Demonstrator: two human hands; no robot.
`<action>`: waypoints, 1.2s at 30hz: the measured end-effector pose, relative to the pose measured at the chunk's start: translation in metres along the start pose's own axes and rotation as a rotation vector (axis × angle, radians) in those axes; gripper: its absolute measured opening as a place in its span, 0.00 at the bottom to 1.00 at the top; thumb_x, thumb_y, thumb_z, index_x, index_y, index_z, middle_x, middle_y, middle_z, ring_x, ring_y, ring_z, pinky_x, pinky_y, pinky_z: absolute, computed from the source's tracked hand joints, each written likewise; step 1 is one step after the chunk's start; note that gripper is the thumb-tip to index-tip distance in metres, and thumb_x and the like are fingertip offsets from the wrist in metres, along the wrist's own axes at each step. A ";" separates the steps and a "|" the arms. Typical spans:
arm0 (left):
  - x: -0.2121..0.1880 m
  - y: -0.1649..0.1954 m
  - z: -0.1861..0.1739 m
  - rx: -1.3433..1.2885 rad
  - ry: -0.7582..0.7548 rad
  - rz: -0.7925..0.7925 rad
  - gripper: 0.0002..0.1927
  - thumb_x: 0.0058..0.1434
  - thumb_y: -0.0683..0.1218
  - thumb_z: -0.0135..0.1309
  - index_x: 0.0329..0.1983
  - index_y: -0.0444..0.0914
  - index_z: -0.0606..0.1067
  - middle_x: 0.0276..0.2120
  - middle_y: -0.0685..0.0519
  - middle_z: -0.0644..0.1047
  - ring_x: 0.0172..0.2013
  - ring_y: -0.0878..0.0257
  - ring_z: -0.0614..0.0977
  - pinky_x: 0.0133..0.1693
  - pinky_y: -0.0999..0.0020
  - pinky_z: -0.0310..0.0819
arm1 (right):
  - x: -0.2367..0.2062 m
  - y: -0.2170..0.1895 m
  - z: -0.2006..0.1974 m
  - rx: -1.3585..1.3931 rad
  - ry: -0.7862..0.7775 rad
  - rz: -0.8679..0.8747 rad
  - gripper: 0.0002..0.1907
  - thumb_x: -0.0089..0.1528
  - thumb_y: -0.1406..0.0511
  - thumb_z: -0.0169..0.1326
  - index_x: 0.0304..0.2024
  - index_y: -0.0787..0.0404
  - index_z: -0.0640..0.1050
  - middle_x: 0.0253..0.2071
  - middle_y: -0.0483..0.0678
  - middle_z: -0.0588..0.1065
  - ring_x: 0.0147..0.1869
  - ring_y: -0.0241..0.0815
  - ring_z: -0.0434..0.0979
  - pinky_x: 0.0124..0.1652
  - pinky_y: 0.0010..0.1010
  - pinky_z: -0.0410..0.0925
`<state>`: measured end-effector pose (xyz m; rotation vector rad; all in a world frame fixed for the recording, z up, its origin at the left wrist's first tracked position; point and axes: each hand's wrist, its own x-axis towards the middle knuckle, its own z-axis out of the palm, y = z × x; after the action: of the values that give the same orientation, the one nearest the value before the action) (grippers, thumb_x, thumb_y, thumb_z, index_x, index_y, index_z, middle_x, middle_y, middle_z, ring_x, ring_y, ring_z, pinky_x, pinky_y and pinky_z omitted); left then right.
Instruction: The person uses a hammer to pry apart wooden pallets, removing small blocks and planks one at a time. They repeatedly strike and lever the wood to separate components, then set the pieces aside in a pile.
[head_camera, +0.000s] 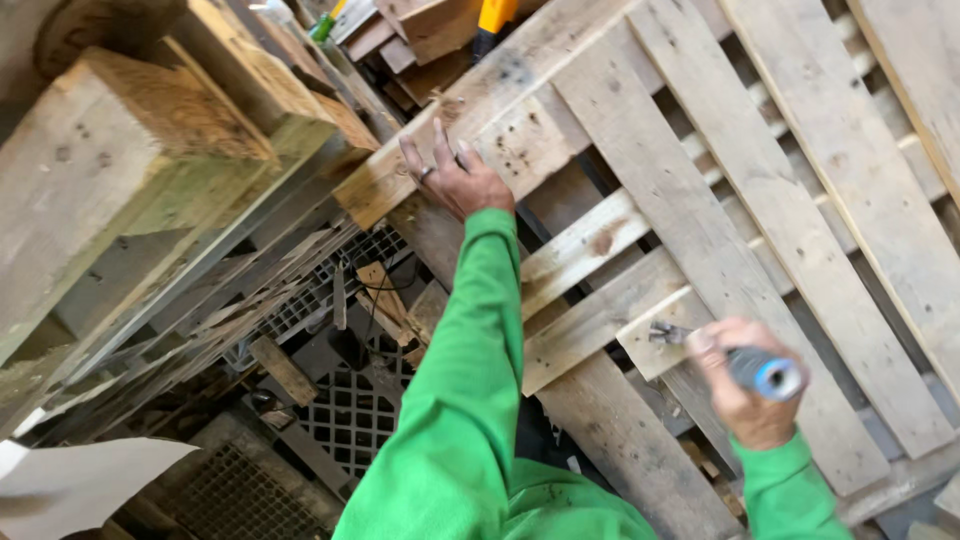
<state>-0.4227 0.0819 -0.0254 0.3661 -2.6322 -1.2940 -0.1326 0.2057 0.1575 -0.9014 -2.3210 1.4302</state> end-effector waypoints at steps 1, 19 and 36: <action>0.021 -0.002 0.002 0.123 -0.069 0.020 0.23 0.68 0.48 0.53 0.68 0.52 0.73 0.79 0.51 0.52 0.79 0.52 0.50 0.78 0.50 0.45 | 0.015 -0.004 0.005 0.045 -0.020 0.003 0.06 0.66 0.70 0.57 0.36 0.62 0.72 0.32 0.54 0.77 0.31 0.43 0.76 0.32 0.36 0.71; 0.086 -0.024 0.034 0.645 -0.614 0.500 0.41 0.69 0.72 0.36 0.79 0.49 0.51 0.77 0.60 0.53 0.73 0.52 0.54 0.67 0.27 0.34 | 0.145 -0.085 0.219 -0.318 -0.425 -0.844 0.11 0.56 0.67 0.62 0.41 0.56 0.79 0.30 0.44 0.69 0.35 0.45 0.73 0.43 0.42 0.64; 0.084 -0.022 0.027 0.599 -0.688 0.469 0.39 0.69 0.69 0.40 0.77 0.46 0.53 0.74 0.57 0.58 0.72 0.53 0.55 0.67 0.28 0.35 | 0.220 -0.058 0.100 0.460 -0.141 -0.289 0.06 0.58 0.64 0.59 0.33 0.55 0.74 0.28 0.46 0.70 0.36 0.45 0.75 0.43 0.44 0.68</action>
<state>-0.5074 0.0645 -0.0545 -0.7245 -3.3248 -0.5057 -0.3758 0.2557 0.1407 -0.3321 -1.9731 1.8261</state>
